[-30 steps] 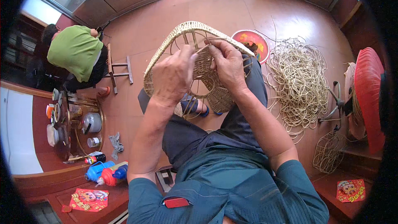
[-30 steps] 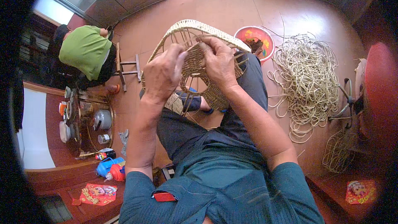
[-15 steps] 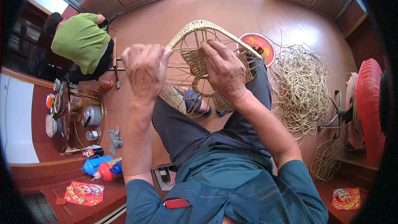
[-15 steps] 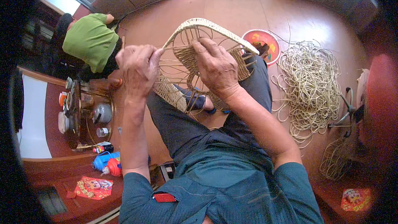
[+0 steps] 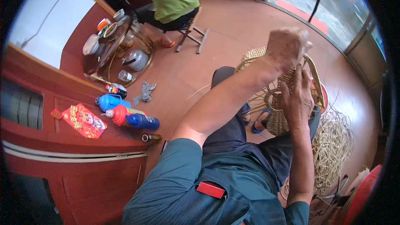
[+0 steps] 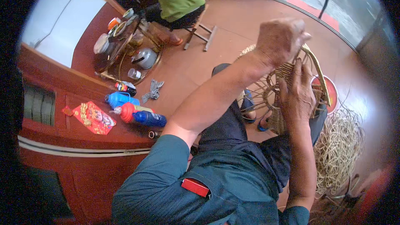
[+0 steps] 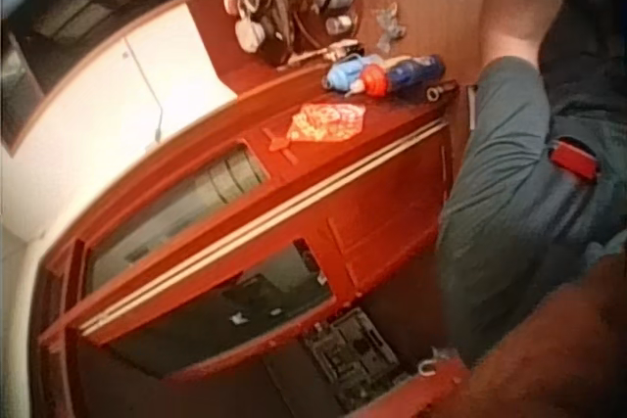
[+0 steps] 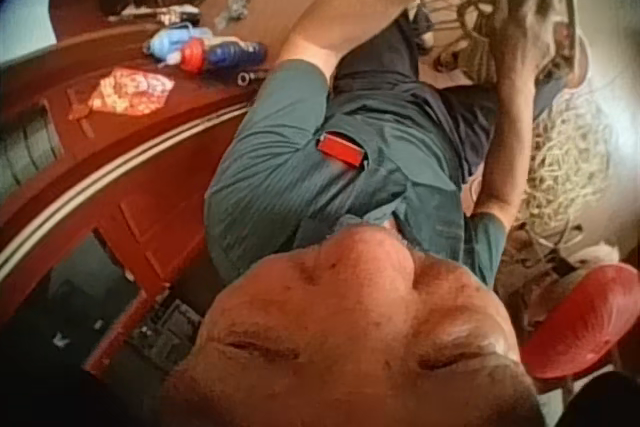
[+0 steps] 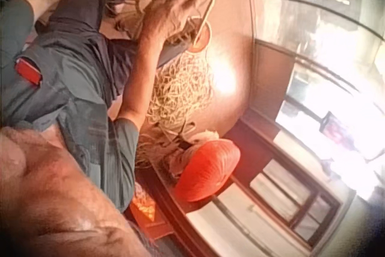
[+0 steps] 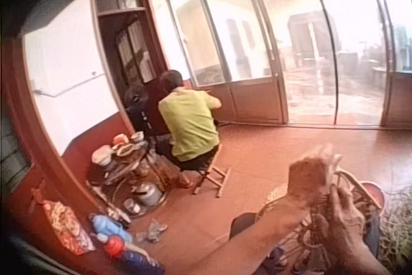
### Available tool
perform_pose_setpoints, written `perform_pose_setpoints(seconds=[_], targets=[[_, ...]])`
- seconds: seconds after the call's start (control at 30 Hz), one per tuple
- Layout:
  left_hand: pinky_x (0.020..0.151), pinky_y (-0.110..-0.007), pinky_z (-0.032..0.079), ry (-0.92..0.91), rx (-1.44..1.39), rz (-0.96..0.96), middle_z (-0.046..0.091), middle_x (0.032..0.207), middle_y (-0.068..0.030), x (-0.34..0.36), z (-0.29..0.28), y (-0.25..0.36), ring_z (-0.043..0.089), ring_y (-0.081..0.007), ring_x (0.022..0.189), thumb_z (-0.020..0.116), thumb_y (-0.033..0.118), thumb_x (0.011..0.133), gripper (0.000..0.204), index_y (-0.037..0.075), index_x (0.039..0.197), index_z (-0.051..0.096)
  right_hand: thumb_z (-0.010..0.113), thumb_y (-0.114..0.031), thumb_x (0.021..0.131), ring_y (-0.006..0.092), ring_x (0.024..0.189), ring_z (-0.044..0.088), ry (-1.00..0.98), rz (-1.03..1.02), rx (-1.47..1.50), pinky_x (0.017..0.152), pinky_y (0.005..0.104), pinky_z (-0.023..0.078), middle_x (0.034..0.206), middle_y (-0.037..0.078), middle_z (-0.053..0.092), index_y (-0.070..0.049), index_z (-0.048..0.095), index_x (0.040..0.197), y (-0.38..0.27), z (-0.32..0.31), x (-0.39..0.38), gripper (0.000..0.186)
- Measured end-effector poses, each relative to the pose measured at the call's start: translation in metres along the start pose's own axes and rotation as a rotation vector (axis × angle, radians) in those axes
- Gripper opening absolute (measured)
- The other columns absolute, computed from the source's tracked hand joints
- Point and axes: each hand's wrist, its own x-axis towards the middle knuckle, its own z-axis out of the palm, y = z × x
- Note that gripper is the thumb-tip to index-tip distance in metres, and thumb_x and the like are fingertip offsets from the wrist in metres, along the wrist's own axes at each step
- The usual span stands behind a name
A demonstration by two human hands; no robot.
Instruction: The person weaves a wicker frame by hand, threading rattan strips through the frame, taking additional strands from a pile on the floor, and wrapping them into the structure.
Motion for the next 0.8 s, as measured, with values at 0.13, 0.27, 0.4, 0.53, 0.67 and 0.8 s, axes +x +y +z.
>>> perform_pose_setpoints(seconds=[0.13,0.27,0.4,0.53,0.67,0.8], targets=[[0.070,-0.045,0.060,-0.116,-0.183,-0.148,0.077,0.088,-0.0155,-0.013,-0.020,0.010,0.075,-0.0318,0.070,0.066,0.045,0.108,0.046,0.004,0.089,0.073,0.076,-0.029,0.097,0.0421,0.130,0.065,-0.047,0.049,0.064,0.098,0.0504,0.060,0.154,0.020,0.053,-0.010,0.050,0.159,-0.003,-0.003,0.006,0.070],[0.071,-0.036,0.060,-0.040,-1.070,-0.712,0.074,0.088,-0.0169,-0.045,-0.022,0.007,0.074,-0.0230,0.066,0.057,0.053,0.113,0.059,-0.005,0.106,0.067,0.075,-0.025,0.097,0.0421,0.125,0.067,-0.022,0.069,0.198,0.095,0.0510,0.059,0.149,0.018,0.056,-0.011,0.058,0.150,0.000,0.000,0.010,0.057],[0.068,-0.043,0.063,0.050,-0.221,-0.202,0.068,0.090,-0.0220,-0.077,-0.001,0.014,0.076,-0.0388,0.078,0.058,0.020,0.109,0.025,-0.004,0.106,0.059,0.073,-0.021,0.097,0.0420,0.123,0.068,0.045,0.024,0.232,0.098,0.0505,0.058,0.145,0.018,0.059,-0.011,0.063,0.145,0.010,0.008,0.009,0.049],[0.072,-0.053,0.062,-0.038,-0.200,-0.269,0.069,0.104,-0.0274,-0.081,0.021,0.032,0.074,-0.0465,0.087,0.058,0.007,0.101,0.016,-0.002,0.112,0.050,0.071,-0.020,0.099,0.0418,0.124,0.068,0.009,0.090,0.250,0.101,0.0498,0.057,0.145,0.016,0.060,-0.011,0.064,0.144,0.014,0.007,0.008,0.047],[0.071,-0.057,0.059,0.005,-0.264,-0.344,0.069,0.099,-0.0277,-0.075,0.027,0.031,0.074,-0.0488,0.087,0.056,0.008,0.103,0.014,0.002,0.115,0.051,0.068,-0.020,0.099,0.0418,0.126,0.067,0.061,0.073,0.277,0.099,0.0507,0.057,0.145,0.017,0.062,-0.012,0.066,0.142,0.012,0.005,0.008,0.044],[0.078,-0.057,0.056,0.029,-0.342,-0.366,0.070,0.097,-0.0249,-0.075,0.022,0.028,0.071,-0.0497,0.094,0.060,0.009,0.104,0.012,0.005,0.114,0.054,0.069,-0.019,0.098,0.0417,0.121,0.069,0.071,0.075,0.297,0.095,0.0514,0.059,0.140,0.016,0.064,-0.012,0.068,0.138,-0.001,0.003,0.012,0.041]])
